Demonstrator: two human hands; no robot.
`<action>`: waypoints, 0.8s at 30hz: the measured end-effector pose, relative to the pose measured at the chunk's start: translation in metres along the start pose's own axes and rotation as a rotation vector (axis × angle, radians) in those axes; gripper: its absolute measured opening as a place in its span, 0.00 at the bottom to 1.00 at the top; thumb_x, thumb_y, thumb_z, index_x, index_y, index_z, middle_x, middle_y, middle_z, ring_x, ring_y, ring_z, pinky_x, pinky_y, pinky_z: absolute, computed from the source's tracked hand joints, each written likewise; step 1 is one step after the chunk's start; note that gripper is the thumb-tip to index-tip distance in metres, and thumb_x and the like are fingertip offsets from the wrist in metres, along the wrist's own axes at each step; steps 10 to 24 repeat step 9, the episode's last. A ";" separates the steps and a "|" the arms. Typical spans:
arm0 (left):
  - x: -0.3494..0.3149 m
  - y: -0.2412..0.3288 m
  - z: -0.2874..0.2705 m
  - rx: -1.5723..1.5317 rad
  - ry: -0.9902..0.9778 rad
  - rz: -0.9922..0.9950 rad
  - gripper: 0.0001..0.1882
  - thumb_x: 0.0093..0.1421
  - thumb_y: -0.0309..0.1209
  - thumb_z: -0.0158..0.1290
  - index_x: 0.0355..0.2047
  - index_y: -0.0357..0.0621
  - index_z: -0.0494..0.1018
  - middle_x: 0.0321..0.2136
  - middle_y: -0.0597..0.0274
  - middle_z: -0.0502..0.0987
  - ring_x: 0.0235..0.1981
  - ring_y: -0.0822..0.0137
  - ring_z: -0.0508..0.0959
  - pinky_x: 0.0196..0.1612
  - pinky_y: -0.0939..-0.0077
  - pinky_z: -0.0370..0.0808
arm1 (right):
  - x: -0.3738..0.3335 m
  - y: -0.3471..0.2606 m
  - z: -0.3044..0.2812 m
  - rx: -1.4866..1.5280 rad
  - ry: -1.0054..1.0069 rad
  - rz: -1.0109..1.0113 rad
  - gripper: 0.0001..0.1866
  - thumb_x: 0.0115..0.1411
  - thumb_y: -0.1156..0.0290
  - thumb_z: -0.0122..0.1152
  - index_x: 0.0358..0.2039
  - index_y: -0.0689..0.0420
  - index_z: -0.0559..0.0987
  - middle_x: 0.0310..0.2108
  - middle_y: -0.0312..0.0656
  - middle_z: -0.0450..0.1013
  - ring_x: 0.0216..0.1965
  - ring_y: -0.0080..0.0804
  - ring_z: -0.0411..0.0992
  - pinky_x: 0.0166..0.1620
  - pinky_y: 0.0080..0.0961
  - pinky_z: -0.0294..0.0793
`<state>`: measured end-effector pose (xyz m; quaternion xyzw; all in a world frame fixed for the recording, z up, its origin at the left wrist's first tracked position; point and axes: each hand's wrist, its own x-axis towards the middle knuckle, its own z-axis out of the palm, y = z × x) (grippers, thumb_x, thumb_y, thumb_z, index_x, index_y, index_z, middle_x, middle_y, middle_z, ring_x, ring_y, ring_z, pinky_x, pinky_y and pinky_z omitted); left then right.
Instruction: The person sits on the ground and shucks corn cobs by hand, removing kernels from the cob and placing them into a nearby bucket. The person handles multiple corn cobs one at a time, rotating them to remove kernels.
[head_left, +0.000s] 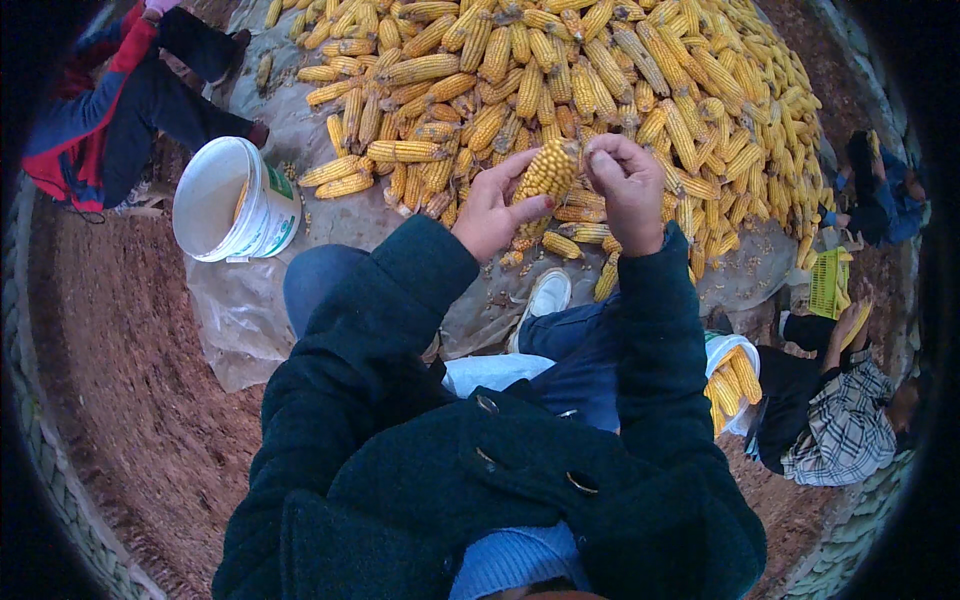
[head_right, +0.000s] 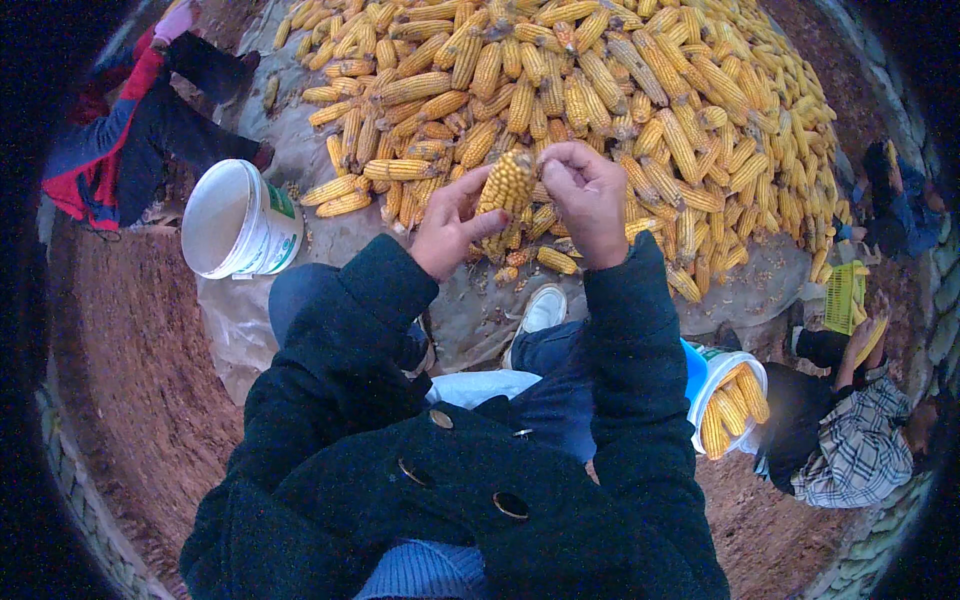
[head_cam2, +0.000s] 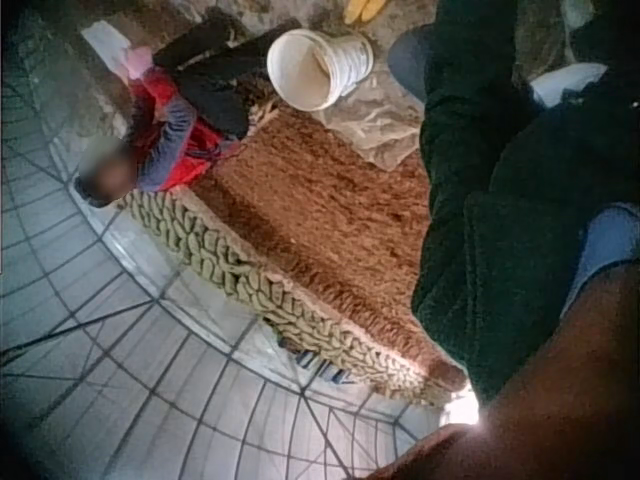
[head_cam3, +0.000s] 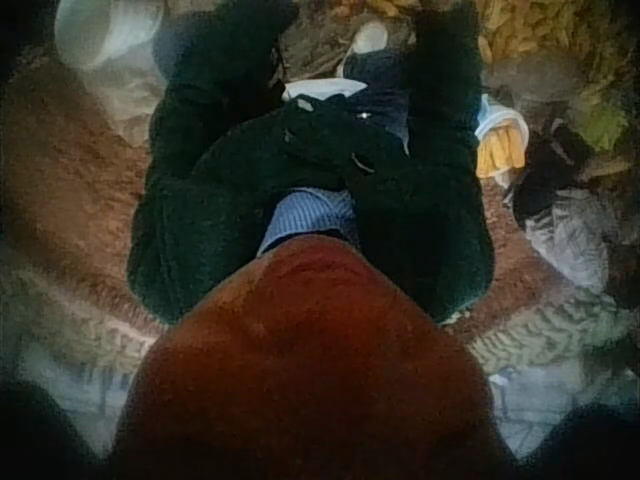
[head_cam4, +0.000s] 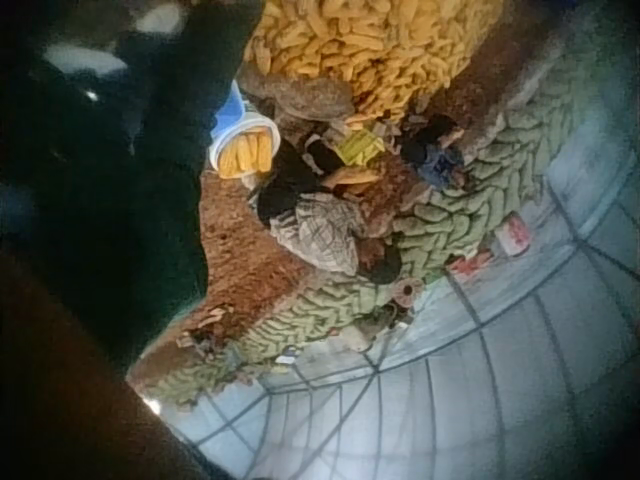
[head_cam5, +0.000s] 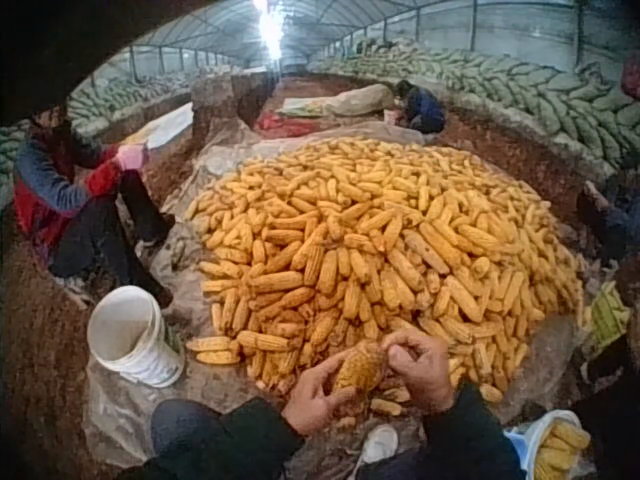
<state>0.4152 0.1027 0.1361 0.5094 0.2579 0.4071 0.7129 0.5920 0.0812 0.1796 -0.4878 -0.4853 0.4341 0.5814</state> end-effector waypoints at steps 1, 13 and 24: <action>0.000 -0.002 0.001 -0.143 0.004 -0.047 0.25 0.56 0.22 0.54 0.54 0.33 0.63 0.48 0.58 0.73 0.47 0.69 0.73 0.53 0.76 0.68 | 0.001 -0.001 -0.002 0.063 0.001 0.008 0.03 0.59 0.76 0.54 0.32 0.61 0.76 0.22 0.28 0.68 0.21 0.10 0.61 0.24 0.11 0.59; 0.001 0.000 -0.003 -0.469 0.084 -0.106 0.23 0.61 0.25 0.50 0.56 0.36 0.62 0.48 0.58 0.73 0.49 0.68 0.73 0.55 0.71 0.68 | -0.001 -0.006 -0.004 0.066 -0.145 -0.001 0.06 0.61 0.72 0.55 0.35 0.61 0.73 0.24 0.33 0.67 0.20 0.14 0.59 0.22 0.12 0.55; 0.001 0.000 -0.003 -0.469 0.084 -0.106 0.23 0.61 0.25 0.50 0.56 0.36 0.62 0.48 0.58 0.73 0.49 0.68 0.73 0.55 0.71 0.68 | -0.001 -0.006 -0.004 0.066 -0.145 -0.001 0.06 0.61 0.72 0.55 0.35 0.61 0.73 0.24 0.33 0.67 0.20 0.14 0.59 0.22 0.12 0.55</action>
